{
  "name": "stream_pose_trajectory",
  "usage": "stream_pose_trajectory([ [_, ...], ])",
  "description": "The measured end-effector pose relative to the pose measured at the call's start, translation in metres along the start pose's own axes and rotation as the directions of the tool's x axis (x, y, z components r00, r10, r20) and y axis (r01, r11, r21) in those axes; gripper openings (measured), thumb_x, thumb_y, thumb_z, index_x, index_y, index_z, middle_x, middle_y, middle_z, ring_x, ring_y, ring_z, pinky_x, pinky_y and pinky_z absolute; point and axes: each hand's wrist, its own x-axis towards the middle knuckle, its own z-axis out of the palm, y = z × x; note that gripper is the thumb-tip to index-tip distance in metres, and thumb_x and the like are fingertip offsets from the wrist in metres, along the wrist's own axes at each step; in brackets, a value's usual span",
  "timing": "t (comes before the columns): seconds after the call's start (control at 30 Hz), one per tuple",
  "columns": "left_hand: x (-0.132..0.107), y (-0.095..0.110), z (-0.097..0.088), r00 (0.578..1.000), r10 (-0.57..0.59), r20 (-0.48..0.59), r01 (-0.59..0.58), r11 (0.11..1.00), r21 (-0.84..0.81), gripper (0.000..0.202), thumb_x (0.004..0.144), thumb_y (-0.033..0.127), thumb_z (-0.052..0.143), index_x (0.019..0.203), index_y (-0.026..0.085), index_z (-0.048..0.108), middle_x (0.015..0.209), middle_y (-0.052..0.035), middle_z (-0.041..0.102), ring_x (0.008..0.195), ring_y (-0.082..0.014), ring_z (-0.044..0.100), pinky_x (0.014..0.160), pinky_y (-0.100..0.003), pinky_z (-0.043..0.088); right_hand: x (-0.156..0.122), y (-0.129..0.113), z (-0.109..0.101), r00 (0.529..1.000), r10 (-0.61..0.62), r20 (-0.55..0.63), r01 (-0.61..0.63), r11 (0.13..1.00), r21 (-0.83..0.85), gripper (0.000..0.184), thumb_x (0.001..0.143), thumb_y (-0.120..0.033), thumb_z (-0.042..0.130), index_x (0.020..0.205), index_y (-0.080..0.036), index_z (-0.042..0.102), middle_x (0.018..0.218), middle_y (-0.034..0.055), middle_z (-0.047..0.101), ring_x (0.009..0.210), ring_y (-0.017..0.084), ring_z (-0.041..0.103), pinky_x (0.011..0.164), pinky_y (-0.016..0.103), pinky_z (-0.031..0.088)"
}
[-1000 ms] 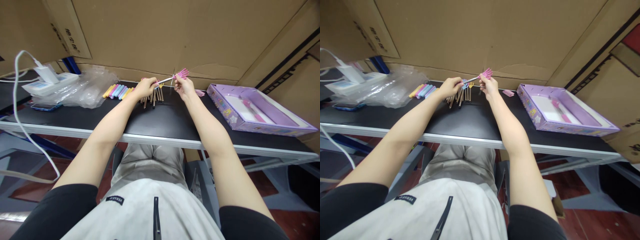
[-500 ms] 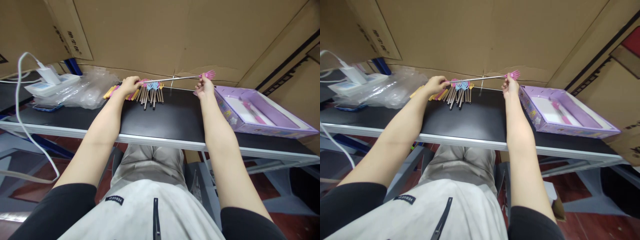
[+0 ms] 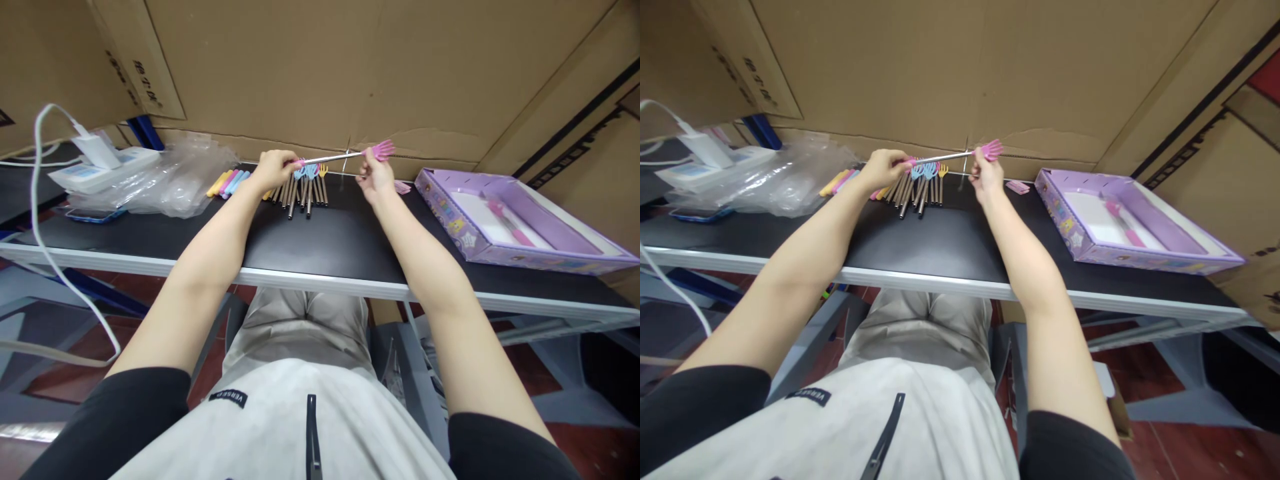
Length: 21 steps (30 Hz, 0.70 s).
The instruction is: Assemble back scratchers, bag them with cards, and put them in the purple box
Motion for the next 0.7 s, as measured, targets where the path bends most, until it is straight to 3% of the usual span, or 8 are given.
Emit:
stream_pose_trajectory([
  [0.13, -0.002, 0.034, 0.006, 0.999, 0.052, 0.014, -0.051, 0.998, -0.032, 0.019, 0.098, 0.034, 0.061, 0.089, 0.021, 0.071, 0.075, -0.0052, 0.060, 0.091, -0.0271, 0.060, 0.093, -0.042, 0.047, -0.019, 0.018, 0.024, 0.995, -0.033, 0.091, 0.037, 0.998, -0.049, 0.045, 0.091, -0.063, 0.082, 0.094, -0.023, 0.062, 0.074, -0.0054, 0.056, 0.074, 0.010, 0.063, 0.063, 0.020, 0.047],
  [0.27, -0.003, 0.043, 0.005, 0.999, 0.016, 0.029, -0.014, 0.999, -0.036, 0.017, 0.098, 0.031, 0.061, 0.087, 0.021, 0.069, 0.077, -0.0056, 0.061, 0.091, -0.0266, 0.060, 0.092, -0.041, 0.046, -0.021, 0.020, 0.023, 0.996, -0.032, 0.078, 0.038, 0.996, -0.082, 0.054, 0.086, -0.071, 0.082, 0.100, -0.023, 0.064, 0.091, 0.0005, 0.067, 0.095, 0.017, 0.072, 0.073, 0.024, 0.053],
  [0.4, -0.006, 0.050, -0.001, 0.998, -0.043, 0.050, 0.043, 0.999, -0.005, 0.017, 0.100, 0.030, 0.060, 0.091, 0.020, 0.069, 0.084, -0.0064, 0.066, 0.097, -0.0269, 0.062, 0.096, -0.040, 0.045, -0.013, 0.017, 0.018, 0.995, -0.024, 0.100, 0.029, 0.998, -0.054, 0.051, 0.089, -0.068, 0.081, 0.102, -0.021, 0.066, 0.106, 0.0035, 0.072, 0.111, 0.020, 0.073, 0.083, 0.029, 0.057],
  [0.53, -0.006, 0.052, -0.008, 0.997, -0.074, 0.022, 0.075, 0.997, -0.014, 0.016, 0.102, 0.031, 0.059, 0.097, 0.020, 0.069, 0.085, -0.0055, 0.068, 0.103, -0.0270, 0.062, 0.102, -0.041, 0.043, 0.003, 0.016, 0.016, 0.988, -0.122, 0.093, 0.129, 0.988, -0.081, 0.046, 0.098, -0.062, 0.073, 0.100, -0.016, 0.071, 0.113, 0.0063, 0.074, 0.128, 0.027, 0.069, 0.099, 0.047, 0.058],
  [0.7, -0.004, 0.036, -0.017, 0.991, -0.134, -0.023, 0.135, 0.990, 0.031, 0.018, 0.105, 0.034, 0.056, 0.102, 0.023, 0.070, 0.090, -0.0055, 0.071, 0.111, -0.0297, 0.064, 0.115, -0.052, 0.035, 0.025, 0.002, -0.003, 0.985, -0.152, 0.083, 0.163, 0.976, -0.147, 0.042, 0.103, -0.055, 0.068, 0.100, -0.014, 0.076, 0.127, 0.0077, 0.075, 0.147, 0.032, 0.057, 0.110, 0.059, 0.051],
])
